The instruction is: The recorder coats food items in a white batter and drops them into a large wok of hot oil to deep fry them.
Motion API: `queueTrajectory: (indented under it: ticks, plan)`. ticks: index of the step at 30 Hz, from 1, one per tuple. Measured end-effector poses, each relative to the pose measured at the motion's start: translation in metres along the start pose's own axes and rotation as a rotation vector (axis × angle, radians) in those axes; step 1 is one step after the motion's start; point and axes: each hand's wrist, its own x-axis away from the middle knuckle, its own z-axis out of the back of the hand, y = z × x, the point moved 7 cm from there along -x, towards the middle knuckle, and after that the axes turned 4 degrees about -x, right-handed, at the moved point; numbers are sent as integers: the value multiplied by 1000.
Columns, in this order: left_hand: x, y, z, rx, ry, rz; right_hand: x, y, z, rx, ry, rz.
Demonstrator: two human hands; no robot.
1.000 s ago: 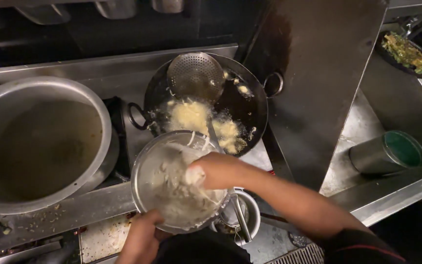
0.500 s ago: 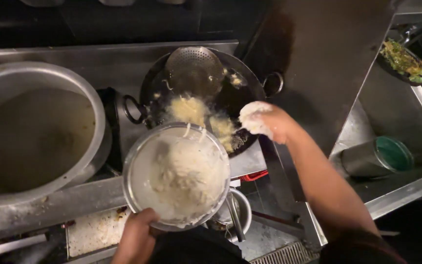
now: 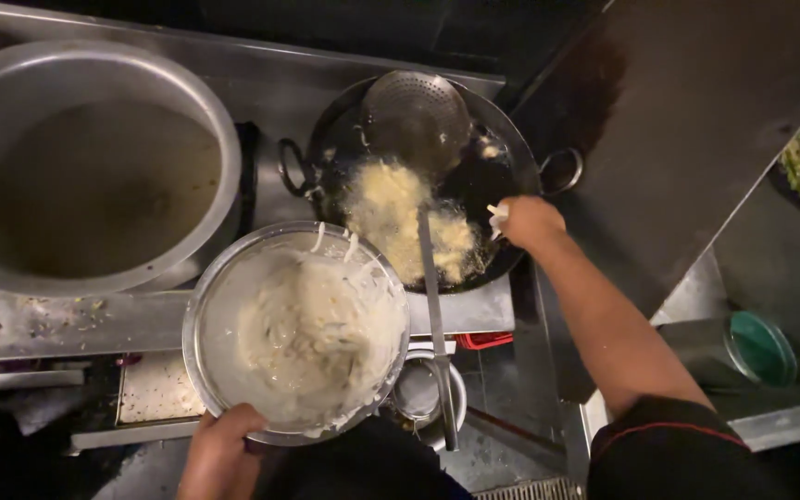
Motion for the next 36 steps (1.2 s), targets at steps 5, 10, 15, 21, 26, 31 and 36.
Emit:
queueTrajectory:
  ticks: [5,10,15,21,26,31,36]
  plan:
    - [80,82,-88,6,104,39,-28,23,-22,42,-2,-40]
    - [65,62,-66,8,80,21,-18,13,-4,91,-14,-91]
    - [71,61,-64,-57,149,66,-47,33,-24,64,-72,-71]
    - [89,70,-81,-56,176,82,-24,14,14,-18,24,-57]
    - [104,78,-101,-38,159,65,-105,82,-56,-109,85,165]
    - [120,90,-129,-70,130,40,-73,56,-12,-161,137,57]
    - [118,71,-127,-23,116,37,-68,42,-2,-76,173,-29]
